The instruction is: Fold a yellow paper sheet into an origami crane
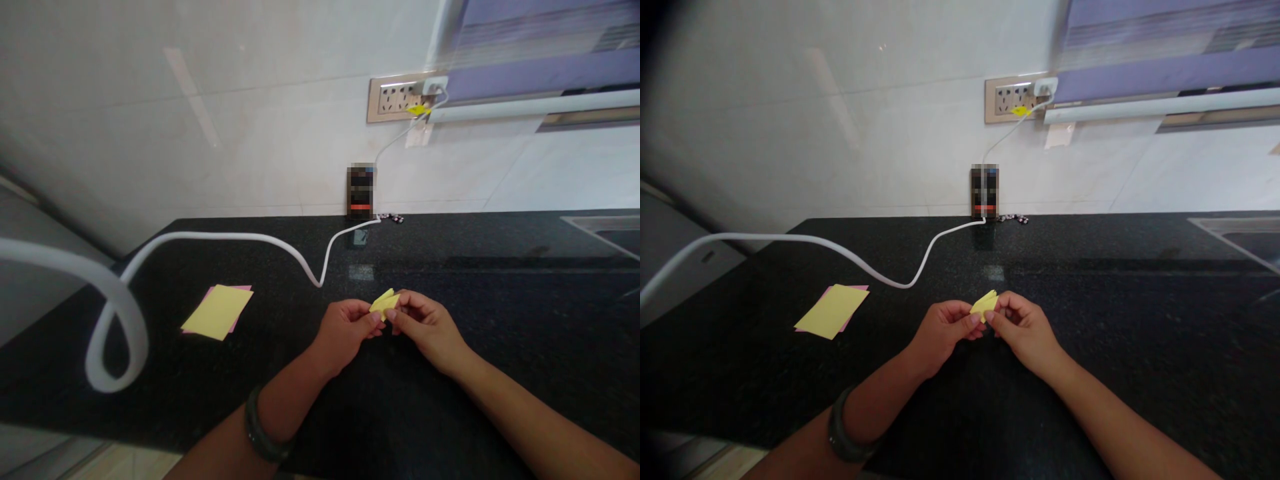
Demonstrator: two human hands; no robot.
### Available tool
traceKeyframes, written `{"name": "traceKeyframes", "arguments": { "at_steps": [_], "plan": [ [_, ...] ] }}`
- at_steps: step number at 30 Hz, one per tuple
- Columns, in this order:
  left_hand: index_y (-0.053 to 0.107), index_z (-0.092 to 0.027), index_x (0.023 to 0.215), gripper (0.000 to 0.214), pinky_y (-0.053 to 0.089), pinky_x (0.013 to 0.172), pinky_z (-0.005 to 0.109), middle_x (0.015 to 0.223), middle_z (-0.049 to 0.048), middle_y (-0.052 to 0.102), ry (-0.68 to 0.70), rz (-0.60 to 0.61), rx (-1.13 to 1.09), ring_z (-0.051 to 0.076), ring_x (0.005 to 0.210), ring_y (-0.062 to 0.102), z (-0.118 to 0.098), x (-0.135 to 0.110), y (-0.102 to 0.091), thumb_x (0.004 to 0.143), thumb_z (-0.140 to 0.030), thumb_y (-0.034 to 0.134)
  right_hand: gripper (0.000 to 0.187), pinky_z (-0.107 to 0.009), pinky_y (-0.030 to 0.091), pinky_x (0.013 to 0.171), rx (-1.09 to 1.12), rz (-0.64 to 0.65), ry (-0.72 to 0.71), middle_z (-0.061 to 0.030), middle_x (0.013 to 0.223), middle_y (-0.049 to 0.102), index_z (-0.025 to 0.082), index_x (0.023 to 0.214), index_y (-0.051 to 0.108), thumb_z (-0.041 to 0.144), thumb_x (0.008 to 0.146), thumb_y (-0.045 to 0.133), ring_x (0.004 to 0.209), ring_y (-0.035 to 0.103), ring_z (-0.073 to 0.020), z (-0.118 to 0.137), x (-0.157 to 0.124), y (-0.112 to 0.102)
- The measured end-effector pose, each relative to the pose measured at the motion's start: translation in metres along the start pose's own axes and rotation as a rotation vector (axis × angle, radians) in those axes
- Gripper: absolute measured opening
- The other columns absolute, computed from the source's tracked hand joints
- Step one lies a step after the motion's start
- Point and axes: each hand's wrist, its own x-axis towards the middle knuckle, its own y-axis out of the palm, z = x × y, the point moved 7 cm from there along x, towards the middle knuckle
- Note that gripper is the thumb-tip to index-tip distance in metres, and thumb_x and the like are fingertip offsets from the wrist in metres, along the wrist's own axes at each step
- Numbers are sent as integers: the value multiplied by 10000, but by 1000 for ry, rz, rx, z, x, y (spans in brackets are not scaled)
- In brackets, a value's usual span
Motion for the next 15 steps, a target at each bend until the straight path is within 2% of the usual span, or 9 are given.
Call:
{"name": "traceKeyframes", "arguments": {
  "at_steps": [6, 10, 15],
  "plan": [
    [621, -112, 760, 173, 427, 627, 227, 689, 33, 624, 44, -22, -39, 99, 616, 551, -3, 0, 0, 675, -259, 590, 82, -237, 385, 532, -134, -3, -131, 0, 694, 482, 184, 742, 524, 263, 743, 544, 586, 450, -101, 8, -3, 0],
    [536, -148, 848, 212, 428, 612, 218, 694, 8, 621, 169, -58, -58, 96, 620, 560, -10, 0, -2, 652, -182, 611, 70, -248, 388, 559, -280, 23, -184, -11, 717, 487, 183, 721, 536, 243, 756, 526, 635, 469, -118, 12, -4, 0],
    [485, -165, 820, 231, 437, 612, 228, 691, -2, 615, 195, -15, -85, 108, 634, 579, -9, 0, 2, 639, -172, 628, 61, -262, 408, 590, -298, -27, -241, -26, 781, 496, 201, 791, 551, 242, 747, 541, 698, 497, -138, 17, -4, -3]
  ]
}}
